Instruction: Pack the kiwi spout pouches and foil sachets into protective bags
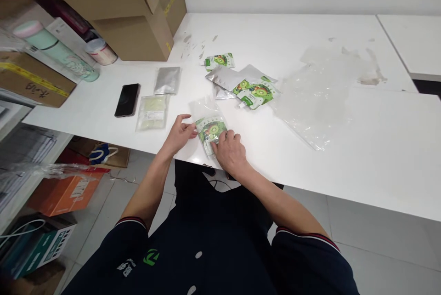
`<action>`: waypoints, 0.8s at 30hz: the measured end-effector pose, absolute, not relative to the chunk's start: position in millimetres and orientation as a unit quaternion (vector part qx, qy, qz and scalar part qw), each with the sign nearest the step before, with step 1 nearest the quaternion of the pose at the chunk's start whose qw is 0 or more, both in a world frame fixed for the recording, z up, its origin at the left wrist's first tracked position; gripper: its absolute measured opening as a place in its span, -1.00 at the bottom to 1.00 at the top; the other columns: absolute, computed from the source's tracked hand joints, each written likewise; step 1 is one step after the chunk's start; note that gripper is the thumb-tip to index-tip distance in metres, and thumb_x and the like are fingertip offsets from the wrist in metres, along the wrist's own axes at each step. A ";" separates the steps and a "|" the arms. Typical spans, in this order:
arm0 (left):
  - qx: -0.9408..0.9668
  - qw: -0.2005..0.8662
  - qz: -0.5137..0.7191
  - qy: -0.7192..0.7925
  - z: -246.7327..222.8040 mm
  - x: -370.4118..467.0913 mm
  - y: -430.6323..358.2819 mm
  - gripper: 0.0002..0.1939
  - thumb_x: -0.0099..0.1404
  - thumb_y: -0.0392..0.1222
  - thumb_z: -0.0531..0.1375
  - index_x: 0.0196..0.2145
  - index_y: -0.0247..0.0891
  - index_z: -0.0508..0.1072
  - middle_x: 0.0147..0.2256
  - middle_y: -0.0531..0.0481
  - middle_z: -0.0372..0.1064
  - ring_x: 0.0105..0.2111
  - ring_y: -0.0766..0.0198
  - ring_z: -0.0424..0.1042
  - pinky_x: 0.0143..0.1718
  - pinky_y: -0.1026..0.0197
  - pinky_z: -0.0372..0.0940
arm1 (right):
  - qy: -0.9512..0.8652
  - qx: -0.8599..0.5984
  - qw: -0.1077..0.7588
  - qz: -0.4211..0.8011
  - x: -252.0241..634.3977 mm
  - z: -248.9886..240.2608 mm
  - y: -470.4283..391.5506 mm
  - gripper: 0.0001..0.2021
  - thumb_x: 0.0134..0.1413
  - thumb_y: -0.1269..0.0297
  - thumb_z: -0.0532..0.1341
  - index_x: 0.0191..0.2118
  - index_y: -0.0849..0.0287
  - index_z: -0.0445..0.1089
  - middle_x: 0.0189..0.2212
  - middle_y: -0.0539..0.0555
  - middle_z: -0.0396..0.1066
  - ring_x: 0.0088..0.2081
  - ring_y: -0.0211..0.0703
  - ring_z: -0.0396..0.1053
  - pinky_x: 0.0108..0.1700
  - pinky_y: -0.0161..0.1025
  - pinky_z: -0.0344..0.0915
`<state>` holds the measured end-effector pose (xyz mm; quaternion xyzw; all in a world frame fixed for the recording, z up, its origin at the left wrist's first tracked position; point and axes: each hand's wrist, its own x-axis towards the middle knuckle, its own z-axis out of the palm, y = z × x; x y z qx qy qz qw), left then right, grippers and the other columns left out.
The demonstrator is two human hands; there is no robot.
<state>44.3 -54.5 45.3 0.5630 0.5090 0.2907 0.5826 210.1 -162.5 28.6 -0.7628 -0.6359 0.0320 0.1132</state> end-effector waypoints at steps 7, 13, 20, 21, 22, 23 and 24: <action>0.494 0.675 0.348 0.423 34.6 76.2 -39.3 -0.49 0.17 -0.07 0.35 0.05 -0.21 0.42 -0.31 -0.02 0.50 -0.29 0.25 0.48 -0.19 0.15 0.38 | -0.618 -0.777 0.089 0.076 209.8 36.6 -166.0 -0.55 0.32 -0.01 -0.03 -0.01 0.28 0.33 -0.12 0.35 0.23 -0.13 0.17 0.27 -0.27 -0.05 0.32; 0.537 0.604 0.397 0.436 15.6 90.3 -30.4 -0.73 0.08 -0.14 0.37 -0.24 -0.27 0.59 -0.50 0.06 0.42 -0.43 0.31 0.40 -0.30 0.21 0.35 | -0.594 -0.751 0.237 0.162 258.4 49.6 -135.3 -0.53 0.32 0.00 0.03 0.16 0.17 0.34 0.06 0.33 0.23 0.02 0.14 0.30 -0.03 0.07 0.33; 0.531 0.631 0.400 0.400 38.4 84.5 -40.3 -0.59 0.04 -0.12 0.41 -0.12 -0.24 0.58 -0.45 0.05 0.46 -0.41 0.31 0.41 -0.29 0.21 0.35 | -0.532 -0.512 0.452 0.500 289.8 44.7 -84.6 -0.47 0.19 0.09 0.19 0.25 0.09 0.28 -0.15 0.09 0.45 -0.14 -0.16 0.39 -0.01 -0.08 0.37; 0.532 0.631 0.402 0.396 41.4 83.1 -40.6 -0.58 0.03 -0.13 0.41 -0.11 -0.24 0.58 -0.44 0.05 0.47 -0.39 0.31 0.42 -0.28 0.20 0.35 | -0.525 -0.507 0.453 0.512 289.0 44.6 -83.0 -0.47 0.17 0.09 0.22 0.24 0.07 0.29 -0.17 0.08 0.46 -0.17 -0.16 0.40 -0.03 -0.09 0.38; 0.533 0.630 0.404 0.395 43.8 81.7 -40.6 -0.57 0.03 -0.13 0.41 -0.11 -0.23 0.58 -0.43 0.04 0.48 -0.39 0.30 0.42 -0.26 0.19 0.36 | -0.524 -0.509 0.449 0.515 288.1 45.2 -82.7 -0.46 0.16 0.08 0.23 0.24 0.05 0.29 -0.18 0.07 0.46 -0.19 -0.17 0.40 -0.06 -0.10 0.39; 0.533 0.627 0.407 0.397 45.4 80.3 -40.5 -0.57 0.03 -0.12 0.42 -0.11 -0.22 0.58 -0.42 0.04 0.49 -0.38 0.29 0.43 -0.25 0.18 0.36 | -0.529 -0.516 0.441 0.509 287.5 46.3 -83.3 -0.46 0.17 0.07 0.22 0.25 0.03 0.29 -0.19 0.06 0.47 -0.21 -0.18 0.39 -0.09 -0.11 0.39; 0.532 0.624 0.409 0.400 46.2 79.2 -40.3 -0.57 0.02 -0.12 0.42 -0.11 -0.21 0.58 -0.42 0.04 0.49 -0.38 0.29 0.43 -0.25 0.17 0.37 | -0.543 -0.528 0.429 0.492 287.1 47.8 -84.4 -0.46 0.19 0.06 0.20 0.27 0.02 0.27 -0.23 0.05 0.47 -0.25 -0.19 0.39 -0.13 -0.12 0.40</action>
